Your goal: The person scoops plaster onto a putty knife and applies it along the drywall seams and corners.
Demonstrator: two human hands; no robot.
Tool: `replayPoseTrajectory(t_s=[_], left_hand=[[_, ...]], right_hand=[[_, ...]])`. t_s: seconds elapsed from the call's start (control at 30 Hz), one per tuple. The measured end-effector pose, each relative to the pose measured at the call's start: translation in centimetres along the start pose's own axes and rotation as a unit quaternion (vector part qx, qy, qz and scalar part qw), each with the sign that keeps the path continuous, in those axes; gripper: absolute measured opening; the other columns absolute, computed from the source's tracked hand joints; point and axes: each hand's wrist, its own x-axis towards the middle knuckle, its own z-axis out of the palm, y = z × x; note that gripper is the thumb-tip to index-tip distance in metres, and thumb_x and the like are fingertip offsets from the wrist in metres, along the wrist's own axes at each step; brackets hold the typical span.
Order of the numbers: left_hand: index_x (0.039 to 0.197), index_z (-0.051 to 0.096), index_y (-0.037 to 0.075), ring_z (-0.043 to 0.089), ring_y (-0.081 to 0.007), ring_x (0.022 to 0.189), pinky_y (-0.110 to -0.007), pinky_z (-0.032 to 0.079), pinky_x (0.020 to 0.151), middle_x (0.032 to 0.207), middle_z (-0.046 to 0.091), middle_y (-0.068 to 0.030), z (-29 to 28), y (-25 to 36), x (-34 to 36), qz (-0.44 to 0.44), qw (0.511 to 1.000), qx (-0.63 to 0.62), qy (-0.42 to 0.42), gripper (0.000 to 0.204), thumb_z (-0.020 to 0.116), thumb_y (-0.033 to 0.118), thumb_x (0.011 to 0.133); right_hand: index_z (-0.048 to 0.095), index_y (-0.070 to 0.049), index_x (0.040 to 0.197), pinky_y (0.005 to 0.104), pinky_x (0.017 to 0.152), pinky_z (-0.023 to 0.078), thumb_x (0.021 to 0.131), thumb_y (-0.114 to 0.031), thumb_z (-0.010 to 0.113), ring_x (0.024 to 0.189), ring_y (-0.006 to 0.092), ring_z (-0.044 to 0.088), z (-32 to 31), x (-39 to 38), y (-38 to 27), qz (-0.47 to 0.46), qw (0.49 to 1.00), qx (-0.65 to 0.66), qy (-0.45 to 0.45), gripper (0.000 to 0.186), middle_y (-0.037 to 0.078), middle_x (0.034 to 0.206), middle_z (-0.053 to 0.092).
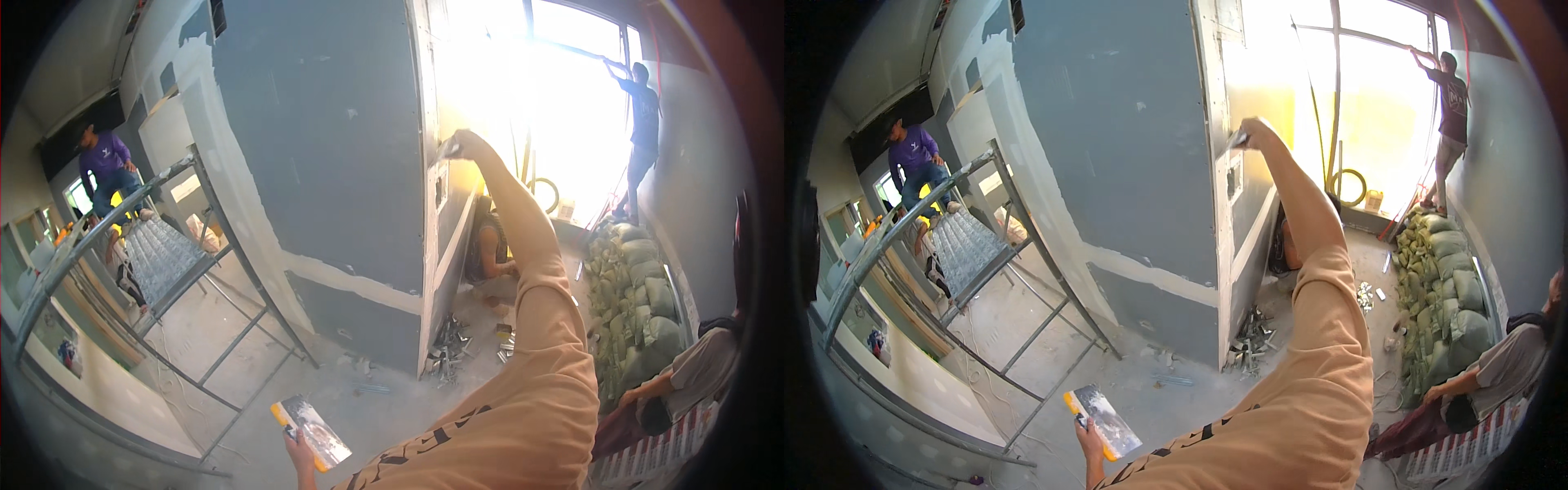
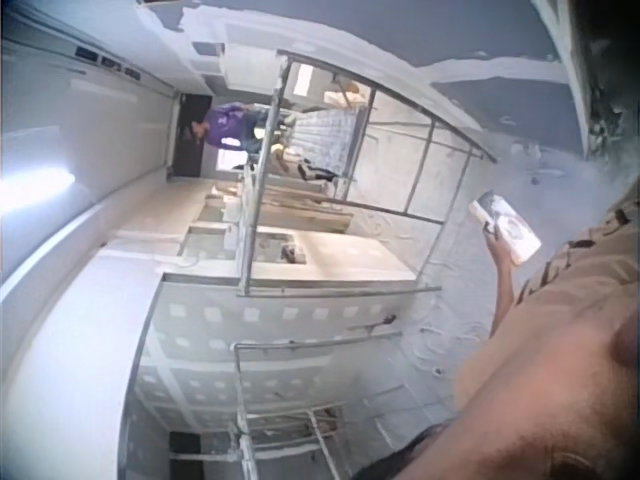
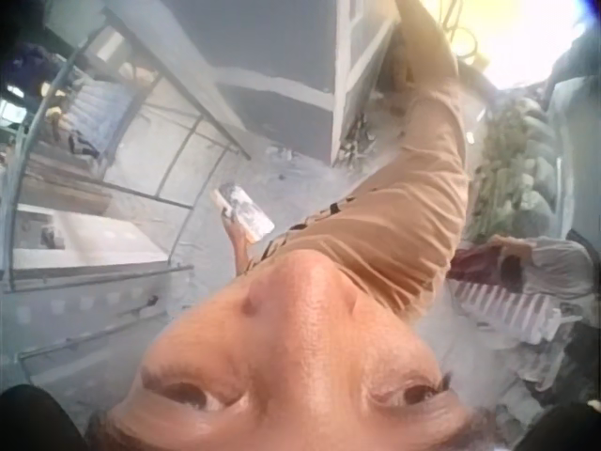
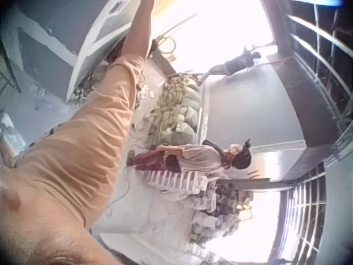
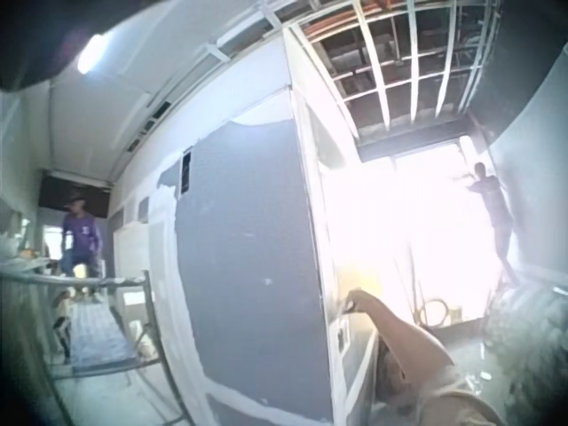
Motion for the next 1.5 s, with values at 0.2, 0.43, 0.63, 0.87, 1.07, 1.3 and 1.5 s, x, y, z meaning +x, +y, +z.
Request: replayPoseTrajectory(t_s=[0.2, 0.43, 0.63, 0.87, 1.07, 1.3, 1.5], left_hand=[[0.135, 0.043, -0.008, 0.057, -0.0366, 0.117, -0.043, 0.043, 0.1, 0.125, 0.059, -0.0243, 0.9, -0.8, -3.3, 0.016, 0.998, 0.041, 0.04, 0.045, 0.053, 0.022, 0.103], [0.122, 0.052, 0.0, 0.062, -0.0224, 0.092, -0.035, 0.05, 0.082, 0.102, 0.063, -0.0101, 3.7, -2.6, -5.1, -0.018, 0.979, -0.118, 0.167, 0.03, 0.055, 0.022, 0.102], [0.127, 0.055, 0.004, 0.07, -0.0213, 0.093, -0.036, 0.06, 0.083, 0.106, 0.069, -0.0101, 9.4, 7.5, -6.6, -0.085, 0.785, -0.614, 0.013, 0.036, 0.046, 0.032, 0.105], [0.126, 0.057, 0.003, 0.071, -0.0214, 0.094, -0.038, 0.059, 0.083, 0.107, 0.069, -0.011, 8.5, 10.6, -12.4, -0.023, 0.781, -0.612, 0.126, 0.04, 0.05, 0.036, 0.104], [0.132, 0.053, 0.004, 0.068, -0.0181, 0.089, -0.034, 0.057, 0.079, 0.104, 0.068, -0.0077, -3.5, 9.9, -25.7, 0.0, 0.792, -0.5, 0.351, 0.044, 0.059, 0.035, 0.101], [0.138, 0.043, -0.003, 0.058, -0.0131, 0.091, -0.03, 0.049, 0.083, 0.102, 0.064, -0.0074, -15.3, 0.4, -49.8, 0.101, 0.666, -0.155, 0.722, 0.048, 0.059, 0.022, 0.102], [0.132, 0.043, -0.007, 0.063, -0.0266, 0.065, -0.039, 0.047, 0.06, 0.076, 0.063, -0.0199, -26.0, -6.1, -75.6, 0.006, 0.653, 0.073, 0.754, 0.048, 0.061, 0.022, 0.099]], right_hand=[[0.064, -0.004, 0.104, 0.061, 0.074, 0.056, 0.082, -0.005, 0.068, 0.093, 0.0371, 0.066, -9.5, 6.8, -8.9, -0.287, 0.931, 0.204, -0.093, 0.022, 0.021, 0.104, 0.065], [0.064, 0.005, 0.114, 0.04, 0.095, 0.051, 0.097, -0.014, 0.059, 0.107, 0.0266, 0.064, -9.1, 0.2, -13.7, -0.413, 0.9, 0.062, 0.121, 0.026, 0.015, 0.111, 0.067], [0.064, -0.002, 0.122, 0.0414, 0.098, 0.049, 0.085, 0.0, 0.057, 0.113, 0.0346, 0.063, 22.9, -22.7, -17.0, -0.361, 0.908, -0.136, -0.165, 0.037, 0.022, 0.121, 0.065], [0.055, -0.012, 0.139, 0.0444, 0.114, 0.039, 0.067, 0.017, 0.049, 0.14, 0.0376, 0.041, 40.4, -36.6, -12.9, -0.679, 0.567, 0.177, -0.431, 0.078, 0.015, 0.15, 0.047], [0.054, -0.004, 0.135, 0.0411, 0.109, 0.043, 0.076, 0.015, 0.053, 0.126, 0.0353, 0.053, 52.0, -42.7, -10.4, -0.583, 0.63, 0.127, -0.497, 0.062, 0.018, 0.139, 0.054], [0.045, 0.0, 0.135, 0.0363, 0.102, 0.048, 0.095, 0.006, 0.054, 0.114, 0.0199, 0.059, 49.2, -74.1, -27.7, 0.108, 0.478, 0.44, -0.752, 0.042, 0.008, 0.123, 0.059], [0.047, 0.0, 0.136, 0.0348, 0.104, 0.047, 0.092, 0.01, 0.054, 0.113, 0.0201, 0.061, 45.9, -110.8, -45.0, 0.091, 0.352, 0.413, -0.835, 0.045, 0.009, 0.125, 0.06]])
